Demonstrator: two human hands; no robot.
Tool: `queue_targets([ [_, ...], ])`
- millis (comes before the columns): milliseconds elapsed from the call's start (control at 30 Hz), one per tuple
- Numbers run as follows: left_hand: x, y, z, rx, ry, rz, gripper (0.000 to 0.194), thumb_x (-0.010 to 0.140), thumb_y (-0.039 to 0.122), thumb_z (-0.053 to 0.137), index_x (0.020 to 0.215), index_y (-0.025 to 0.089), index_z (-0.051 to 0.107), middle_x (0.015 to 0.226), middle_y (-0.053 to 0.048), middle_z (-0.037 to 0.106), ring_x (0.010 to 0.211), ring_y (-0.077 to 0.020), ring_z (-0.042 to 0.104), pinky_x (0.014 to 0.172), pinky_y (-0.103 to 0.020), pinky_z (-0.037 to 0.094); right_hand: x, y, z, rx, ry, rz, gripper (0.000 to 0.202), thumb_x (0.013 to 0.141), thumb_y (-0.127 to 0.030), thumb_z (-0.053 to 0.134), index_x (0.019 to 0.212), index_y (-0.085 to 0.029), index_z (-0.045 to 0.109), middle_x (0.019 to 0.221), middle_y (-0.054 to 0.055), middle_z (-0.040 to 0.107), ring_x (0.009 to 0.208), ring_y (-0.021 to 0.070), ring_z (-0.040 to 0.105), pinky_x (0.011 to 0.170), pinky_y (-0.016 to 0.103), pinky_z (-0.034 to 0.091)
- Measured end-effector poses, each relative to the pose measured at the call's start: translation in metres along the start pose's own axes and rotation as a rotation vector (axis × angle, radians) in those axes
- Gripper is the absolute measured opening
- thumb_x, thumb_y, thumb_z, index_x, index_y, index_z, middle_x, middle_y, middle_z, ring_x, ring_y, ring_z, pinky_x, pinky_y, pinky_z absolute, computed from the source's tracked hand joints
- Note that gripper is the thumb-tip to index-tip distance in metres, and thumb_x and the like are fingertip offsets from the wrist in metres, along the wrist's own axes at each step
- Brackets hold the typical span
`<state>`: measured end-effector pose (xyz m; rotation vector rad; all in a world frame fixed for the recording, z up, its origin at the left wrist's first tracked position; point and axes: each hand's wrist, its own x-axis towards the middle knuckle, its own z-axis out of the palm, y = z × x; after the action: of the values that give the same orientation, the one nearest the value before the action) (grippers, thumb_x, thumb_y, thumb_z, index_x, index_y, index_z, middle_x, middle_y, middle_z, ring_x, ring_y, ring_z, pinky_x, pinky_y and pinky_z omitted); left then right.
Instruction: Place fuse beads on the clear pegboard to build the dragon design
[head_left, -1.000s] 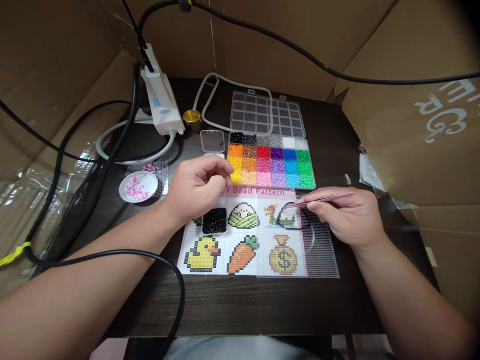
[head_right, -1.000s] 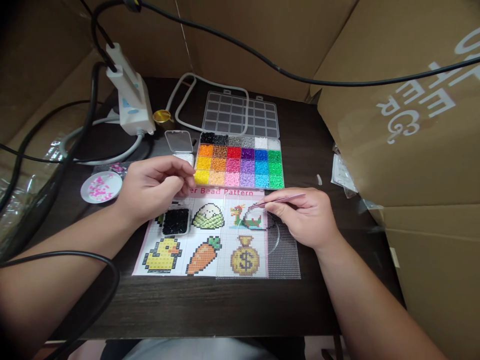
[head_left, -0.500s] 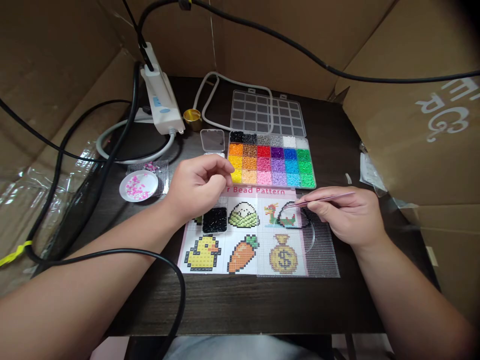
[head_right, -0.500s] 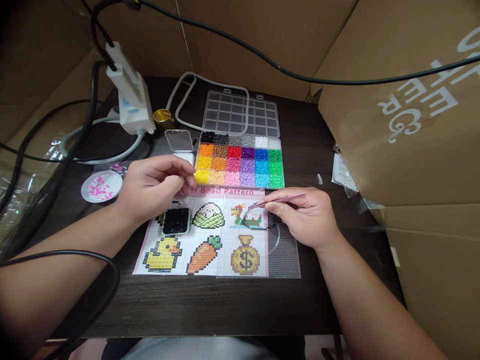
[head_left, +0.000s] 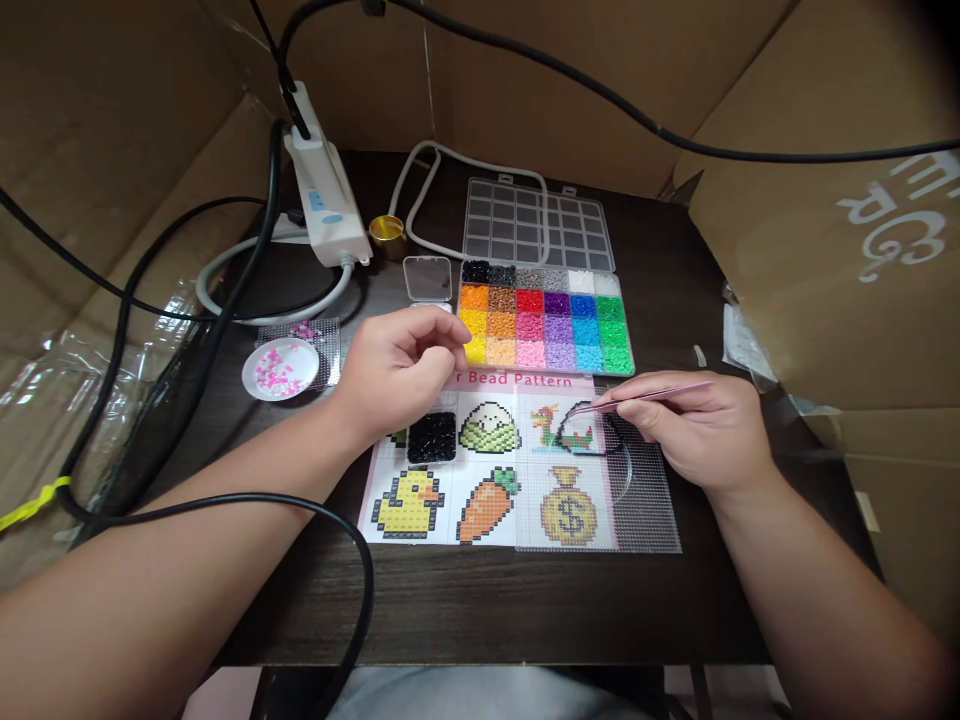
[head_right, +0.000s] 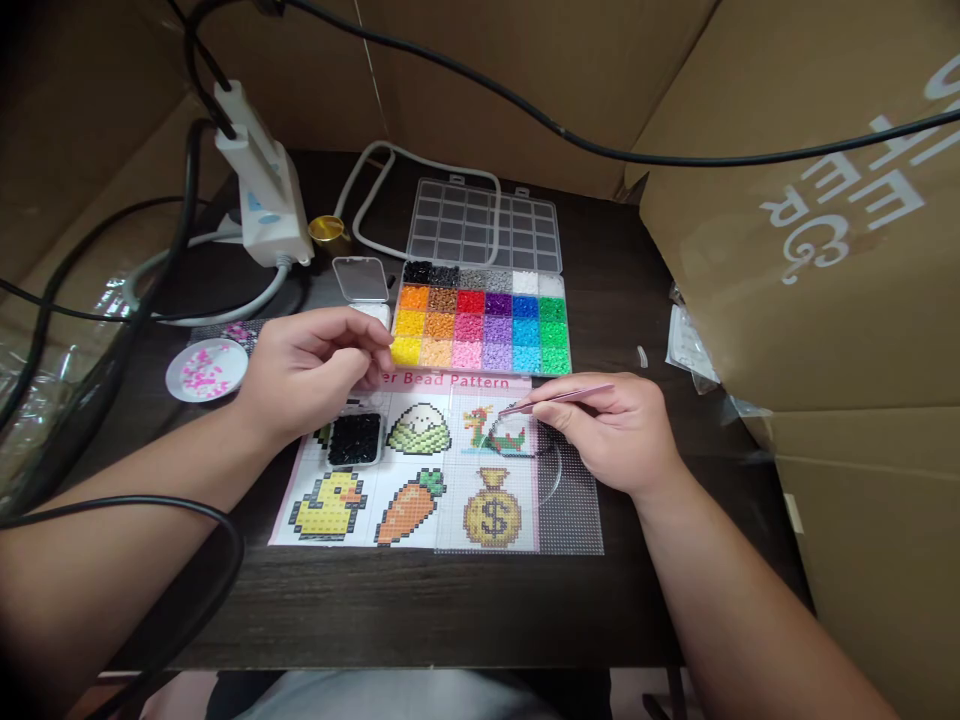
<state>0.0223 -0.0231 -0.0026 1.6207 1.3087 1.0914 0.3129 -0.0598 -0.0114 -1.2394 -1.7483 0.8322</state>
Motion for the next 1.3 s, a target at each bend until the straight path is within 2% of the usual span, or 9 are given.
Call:
queue_targets([
  [167,0.0001,-0.0003,0.0003,-0.001,0.002,-0.014,0.021,0.065,0.014,0.052,0.077,0.019,0.068,0.067,0.0,0.07,0.061,-0.0152,0.065,0.056,-0.027,0.055,0.0002,-0.0017,0.0,-0.006,-0.002,0.02,0.007,0.084,-0.026,0.076,0.082,-0.026,0.083,0.081,0.003,0.081,0.063,0.0179,0.074,0.054,0.026,0.061],
  [333,-0.0002,-0.0009,-0.0001,0.012,-0.002,-0.01,0.021,0.066,0.014,0.052,0.078,0.019,0.069,0.067,0.0,0.07,0.061,-0.0155,0.065,0.061,-0.029,0.057,0.0003,-0.0022,-0.0003,0.008,-0.044,-0.016,0.007,0.085,-0.027,0.076,0.082,-0.026,0.083,0.082,0.003,0.081,0.067,0.0192,0.076,0.059,0.028,0.064],
  [567,0.0001,-0.0019,0.0,0.006,0.002,0.003,0.022,0.066,0.013,0.052,0.078,0.019,0.069,0.067,0.0,0.07,0.06,-0.0146,0.064,0.056,-0.027,0.055,0.0007,-0.0017,0.0002,0.044,-0.075,-0.032,0.007,0.086,-0.025,0.077,0.083,-0.027,0.083,0.081,0.003,0.081,0.067,0.0185,0.077,0.058,0.026,0.063],
  [933,0.0001,-0.0016,0.0005,-0.003,0.001,0.025,0.021,0.066,0.013,0.051,0.077,0.019,0.068,0.065,0.0,0.069,0.059,-0.014,0.064,0.054,-0.026,0.053,-0.0003,-0.0031,0.0004,0.064,-0.089,-0.013,0.007,0.086,-0.025,0.077,0.085,-0.027,0.084,0.081,0.003,0.081,0.052,0.0134,0.069,0.05,0.024,0.059],
  [1300,0.0004,-0.0029,0.0005,-0.007,-0.003,0.059,0.021,0.065,0.013,0.051,0.076,0.018,0.068,0.064,0.001,0.069,0.055,-0.0134,0.063,0.054,-0.026,0.053,0.0005,-0.0038,0.0017,0.058,-0.085,-0.02,0.009,0.085,-0.021,0.077,0.085,-0.026,0.083,0.082,0.003,0.081,0.056,0.0135,0.071,0.051,0.022,0.059],
])
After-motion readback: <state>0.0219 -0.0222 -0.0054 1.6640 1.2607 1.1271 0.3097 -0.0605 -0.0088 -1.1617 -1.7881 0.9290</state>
